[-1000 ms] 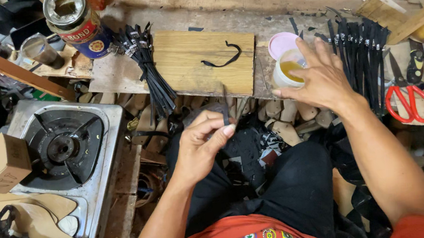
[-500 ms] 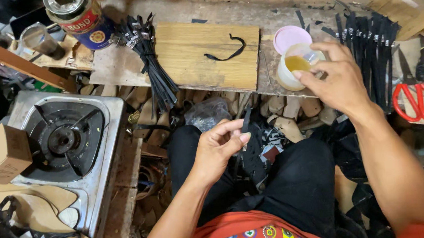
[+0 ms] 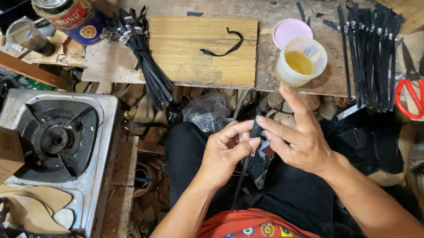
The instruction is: The person repeatedly picks up black cable ties and metal connectors, inserts the connector onto the tie, and places the finished assembly on the table. The process is repeated multiple times with consistent hand motions.
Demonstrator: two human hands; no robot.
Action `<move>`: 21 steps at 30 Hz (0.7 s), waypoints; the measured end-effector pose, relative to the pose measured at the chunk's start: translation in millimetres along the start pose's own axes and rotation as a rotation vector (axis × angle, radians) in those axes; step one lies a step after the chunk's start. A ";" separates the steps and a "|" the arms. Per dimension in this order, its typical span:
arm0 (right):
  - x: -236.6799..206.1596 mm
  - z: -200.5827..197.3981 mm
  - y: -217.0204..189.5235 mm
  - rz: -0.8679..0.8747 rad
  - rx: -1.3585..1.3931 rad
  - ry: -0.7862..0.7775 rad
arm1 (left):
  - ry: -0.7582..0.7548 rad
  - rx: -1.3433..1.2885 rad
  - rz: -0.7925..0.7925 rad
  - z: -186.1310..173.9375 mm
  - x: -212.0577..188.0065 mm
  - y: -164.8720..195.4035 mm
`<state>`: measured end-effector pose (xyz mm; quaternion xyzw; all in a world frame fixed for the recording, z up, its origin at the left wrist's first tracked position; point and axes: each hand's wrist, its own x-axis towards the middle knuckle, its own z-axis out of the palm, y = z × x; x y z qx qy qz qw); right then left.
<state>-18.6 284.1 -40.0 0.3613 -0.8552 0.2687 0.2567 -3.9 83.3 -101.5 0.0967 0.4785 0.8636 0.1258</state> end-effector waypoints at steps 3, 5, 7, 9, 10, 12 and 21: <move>-2.8 1.7 4.8 -0.081 -0.071 0.014 | -0.015 -0.006 -0.001 0.7 -1.2 3.0; -4.4 1.0 6.4 -0.127 -0.105 0.014 | -0.016 -0.023 -0.020 1.2 -1.2 3.1; -5.0 -0.2 7.1 -0.153 -0.123 0.007 | 0.001 -0.046 -0.057 1.8 -0.5 1.3; -4.6 -0.9 6.9 -0.155 -0.161 0.022 | 0.013 -0.115 -0.112 2.0 -1.0 -2.4; -4.1 -1.1 6.5 -0.155 -0.180 0.030 | 0.018 -0.149 -0.139 1.7 -0.9 -4.4; -2.8 -1.3 5.2 -0.149 -0.219 0.044 | -0.034 -0.172 -0.096 0.2 -1.0 -8.1; 14.6 -27.3 45.0 0.161 -0.213 -0.022 | -0.016 -0.185 -0.122 -13.2 0.4 -22.7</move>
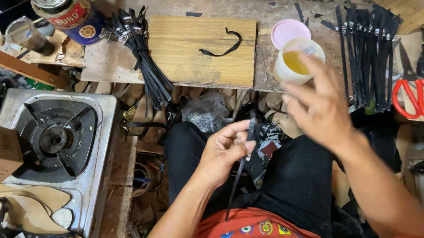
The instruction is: The person repeatedly picks up black cable ties and metal connectors, inserts the connector onto the tie, and places the finished assembly on the table. The process is repeated multiple times with consistent hand motions.
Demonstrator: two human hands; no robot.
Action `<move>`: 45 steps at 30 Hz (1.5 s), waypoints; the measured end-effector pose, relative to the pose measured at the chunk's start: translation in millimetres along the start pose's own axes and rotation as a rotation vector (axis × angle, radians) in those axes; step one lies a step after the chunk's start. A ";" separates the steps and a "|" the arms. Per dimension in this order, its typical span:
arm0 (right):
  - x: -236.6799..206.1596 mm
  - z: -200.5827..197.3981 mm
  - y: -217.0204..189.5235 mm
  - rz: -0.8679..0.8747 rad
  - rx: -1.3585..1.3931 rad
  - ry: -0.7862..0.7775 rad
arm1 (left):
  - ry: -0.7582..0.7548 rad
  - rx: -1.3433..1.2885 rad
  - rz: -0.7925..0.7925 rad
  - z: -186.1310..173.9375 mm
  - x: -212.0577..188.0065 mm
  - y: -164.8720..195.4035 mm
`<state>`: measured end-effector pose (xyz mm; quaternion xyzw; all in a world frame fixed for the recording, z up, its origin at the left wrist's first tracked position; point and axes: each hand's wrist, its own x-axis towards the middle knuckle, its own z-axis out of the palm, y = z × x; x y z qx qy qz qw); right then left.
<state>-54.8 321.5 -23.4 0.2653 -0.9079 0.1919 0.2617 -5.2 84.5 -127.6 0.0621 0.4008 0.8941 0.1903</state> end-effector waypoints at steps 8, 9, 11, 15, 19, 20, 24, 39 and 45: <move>46.4 7.3 57.7 0.277 -0.240 -0.394 | 0.032 0.018 -0.029 5.8 -6.8 -3.2; 47.9 7.0 60.9 0.300 -0.257 -0.472 | 0.035 0.016 -0.024 5.7 -8.1 -2.0; 46.5 7.0 64.5 0.276 -0.253 -0.456 | 0.043 0.017 -0.012 3.2 -9.2 1.4; 32.2 -1.4 60.4 0.190 -0.066 -0.199 | 0.049 0.015 0.027 -6.1 -6.5 7.3; 12.7 -9.7 26.2 0.184 0.275 -0.162 | 0.048 0.016 0.028 -9.0 1.6 9.4; 4.8 -10.0 12.3 0.116 0.298 -0.138 | 0.041 0.010 0.028 -7.7 3.3 8.7; -14.6 4.7 -32.2 -0.123 0.282 -0.055 | -0.004 -0.014 0.036 -2.0 8.9 8.2; -27.9 16.5 -38.2 -0.344 -0.044 0.087 | -0.145 -0.153 -0.034 15.0 -5.3 19.9; -26.7 14.8 -49.0 -0.287 -0.038 0.149 | -0.238 -0.187 -0.057 9.6 -12.9 22.4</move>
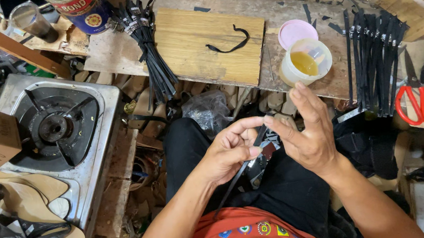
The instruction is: The person repeatedly picks up black cable ties and metal connectors, inserts the connector onto the tie, and places the finished assembly on the table. The process is repeated multiple times with consistent hand motions.
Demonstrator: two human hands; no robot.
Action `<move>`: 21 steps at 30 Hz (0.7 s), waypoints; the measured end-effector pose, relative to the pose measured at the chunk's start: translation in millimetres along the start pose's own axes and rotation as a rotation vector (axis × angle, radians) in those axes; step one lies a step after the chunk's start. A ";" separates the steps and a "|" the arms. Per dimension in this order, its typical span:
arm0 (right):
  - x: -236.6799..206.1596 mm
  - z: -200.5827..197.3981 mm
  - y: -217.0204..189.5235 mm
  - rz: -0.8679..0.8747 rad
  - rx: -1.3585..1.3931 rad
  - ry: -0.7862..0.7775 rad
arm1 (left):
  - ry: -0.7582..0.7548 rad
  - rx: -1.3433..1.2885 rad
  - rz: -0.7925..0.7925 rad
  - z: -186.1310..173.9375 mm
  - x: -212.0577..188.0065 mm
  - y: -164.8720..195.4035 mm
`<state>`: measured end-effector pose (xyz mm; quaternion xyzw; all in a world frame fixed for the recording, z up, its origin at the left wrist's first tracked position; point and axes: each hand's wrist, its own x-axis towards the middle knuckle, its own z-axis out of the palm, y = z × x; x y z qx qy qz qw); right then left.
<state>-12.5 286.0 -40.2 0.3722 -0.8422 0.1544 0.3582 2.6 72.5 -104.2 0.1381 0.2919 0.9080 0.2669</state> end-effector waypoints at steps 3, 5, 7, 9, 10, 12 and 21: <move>2.2 -3.2 -0.9 0.056 0.064 0.006 | 0.020 0.002 -0.013 -3.4 -2.4 -3.3; 2.8 -4.6 -2.0 0.080 0.106 0.025 | 0.021 -0.005 -0.003 -6.2 -2.6 -6.1; 3.4 -4.0 -2.8 0.083 0.138 0.057 | 0.011 -0.020 0.033 -10.4 -2.2 -8.5; 4.6 -1.8 -2.2 0.054 0.137 0.019 | 0.007 -0.023 0.041 -13.7 -1.8 -10.3; 5.5 -0.8 -1.2 0.041 0.133 -0.001 | 0.003 -0.025 0.042 -14.8 -1.4 -11.2; 6.9 1.6 -0.5 0.151 0.192 -0.038 | 0.018 -0.003 0.028 -17.1 -2.1 -11.4; 12.0 4.7 4.2 0.098 0.116 -0.125 | 0.013 0.056 0.056 -22.3 0.5 -12.3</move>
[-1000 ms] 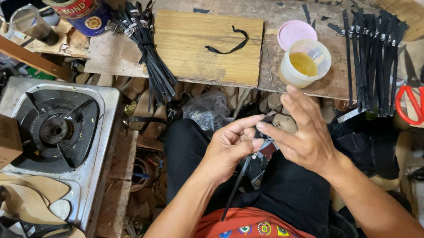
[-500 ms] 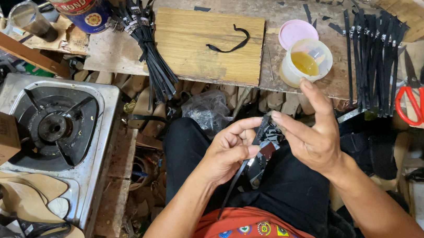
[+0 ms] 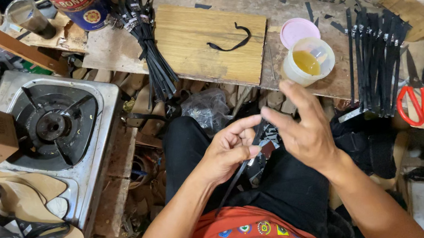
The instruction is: The person repeatedly picks up black cable ties and metal connectors, inserts the connector onto the tie, and places the finished assembly on the table. The process is repeated multiple times with consistent hand motions.
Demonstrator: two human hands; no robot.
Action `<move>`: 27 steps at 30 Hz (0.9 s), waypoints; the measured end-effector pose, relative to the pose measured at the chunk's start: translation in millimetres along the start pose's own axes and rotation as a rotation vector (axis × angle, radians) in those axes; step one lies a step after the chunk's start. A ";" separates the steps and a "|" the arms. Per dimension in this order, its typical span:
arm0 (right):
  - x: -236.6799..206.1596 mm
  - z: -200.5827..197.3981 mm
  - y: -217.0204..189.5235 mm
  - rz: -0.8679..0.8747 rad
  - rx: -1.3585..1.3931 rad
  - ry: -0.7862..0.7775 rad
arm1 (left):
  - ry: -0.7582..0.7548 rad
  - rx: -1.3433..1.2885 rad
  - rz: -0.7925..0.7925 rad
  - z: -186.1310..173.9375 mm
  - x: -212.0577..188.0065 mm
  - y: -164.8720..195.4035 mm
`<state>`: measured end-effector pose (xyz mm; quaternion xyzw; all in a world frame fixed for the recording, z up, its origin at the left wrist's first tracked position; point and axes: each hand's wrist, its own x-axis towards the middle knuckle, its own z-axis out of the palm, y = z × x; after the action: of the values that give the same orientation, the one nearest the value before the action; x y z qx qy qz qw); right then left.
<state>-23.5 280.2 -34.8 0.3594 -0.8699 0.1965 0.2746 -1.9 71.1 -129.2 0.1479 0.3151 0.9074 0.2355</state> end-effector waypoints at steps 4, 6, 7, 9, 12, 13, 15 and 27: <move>5.6 -4.7 20.6 0.088 -0.065 -0.030 | 0.057 0.009 -0.034 -2.8 -2.0 1.6; 7.0 -9.7 34.9 0.161 -0.153 -0.038 | 0.062 0.011 -0.015 -4.1 -2.9 3.3; 7.3 -12.5 42.5 0.201 -0.200 -0.042 | 0.062 0.011 -0.009 -3.9 -3.2 3.5; 11.9 -13.7 59.5 0.253 -0.296 -0.093 | 0.066 0.014 -0.011 -2.0 -3.0 2.9; 14.4 -15.6 73.3 0.280 -0.283 -0.093 | 0.063 0.023 -0.017 0.9 -3.0 2.8; 15.7 -15.3 75.2 0.278 -0.250 -0.081 | 0.062 0.027 -0.017 1.3 -2.8 3.2; 13.9 -14.3 69.5 0.299 -0.150 -0.008 | 0.059 0.012 -0.001 1.4 -2.2 3.9; 3.8 -2.1 9.1 0.033 0.008 -0.038 | 0.007 0.008 -0.018 3.3 4.4 -2.0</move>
<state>-31.7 285.4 -32.2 0.3500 -0.8799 0.1978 0.2533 -3.5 76.4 -127.5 0.1427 0.3211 0.9044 0.2419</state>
